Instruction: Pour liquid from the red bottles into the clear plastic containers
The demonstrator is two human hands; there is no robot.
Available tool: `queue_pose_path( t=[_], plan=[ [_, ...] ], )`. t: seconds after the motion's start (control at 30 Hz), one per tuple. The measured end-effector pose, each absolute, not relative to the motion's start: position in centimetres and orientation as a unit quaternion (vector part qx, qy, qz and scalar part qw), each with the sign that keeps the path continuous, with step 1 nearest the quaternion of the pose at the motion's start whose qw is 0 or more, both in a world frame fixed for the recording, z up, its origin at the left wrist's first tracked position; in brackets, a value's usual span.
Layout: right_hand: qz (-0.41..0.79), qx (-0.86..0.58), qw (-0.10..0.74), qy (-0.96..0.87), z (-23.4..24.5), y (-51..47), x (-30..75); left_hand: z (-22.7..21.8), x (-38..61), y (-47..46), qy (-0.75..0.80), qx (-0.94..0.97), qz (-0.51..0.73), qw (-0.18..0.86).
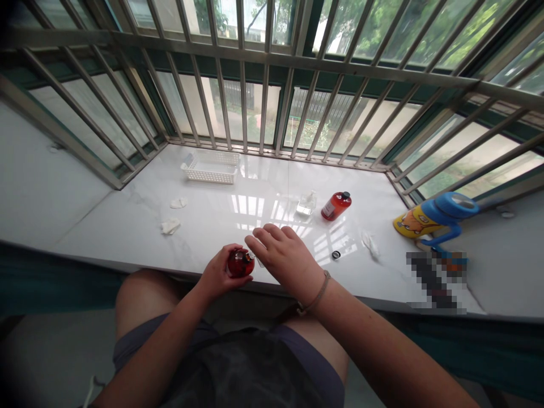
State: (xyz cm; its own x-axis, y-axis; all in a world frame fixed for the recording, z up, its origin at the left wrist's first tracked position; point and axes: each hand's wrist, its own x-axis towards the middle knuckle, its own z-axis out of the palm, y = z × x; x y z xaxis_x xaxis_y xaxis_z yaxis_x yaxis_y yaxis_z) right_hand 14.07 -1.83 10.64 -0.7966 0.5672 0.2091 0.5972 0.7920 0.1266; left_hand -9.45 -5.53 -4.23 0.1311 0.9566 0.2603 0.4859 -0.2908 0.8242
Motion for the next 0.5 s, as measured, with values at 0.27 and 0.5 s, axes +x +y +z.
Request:
queue_pose_path(
  t=[0.27, 0.5],
  plan=[
    [-0.103, -0.3, 0.095, -0.944, 10.63, -1.77, 14.14, -4.43, -9.51, -5.46, 0.522, 0.692, 0.404, 0.292],
    [-0.115, -0.293, 0.1, -0.944, 10.75, -1.65, 14.17, -4.52, -9.52, -5.48, 0.522, 0.689, 0.405, 0.298]
  ],
)
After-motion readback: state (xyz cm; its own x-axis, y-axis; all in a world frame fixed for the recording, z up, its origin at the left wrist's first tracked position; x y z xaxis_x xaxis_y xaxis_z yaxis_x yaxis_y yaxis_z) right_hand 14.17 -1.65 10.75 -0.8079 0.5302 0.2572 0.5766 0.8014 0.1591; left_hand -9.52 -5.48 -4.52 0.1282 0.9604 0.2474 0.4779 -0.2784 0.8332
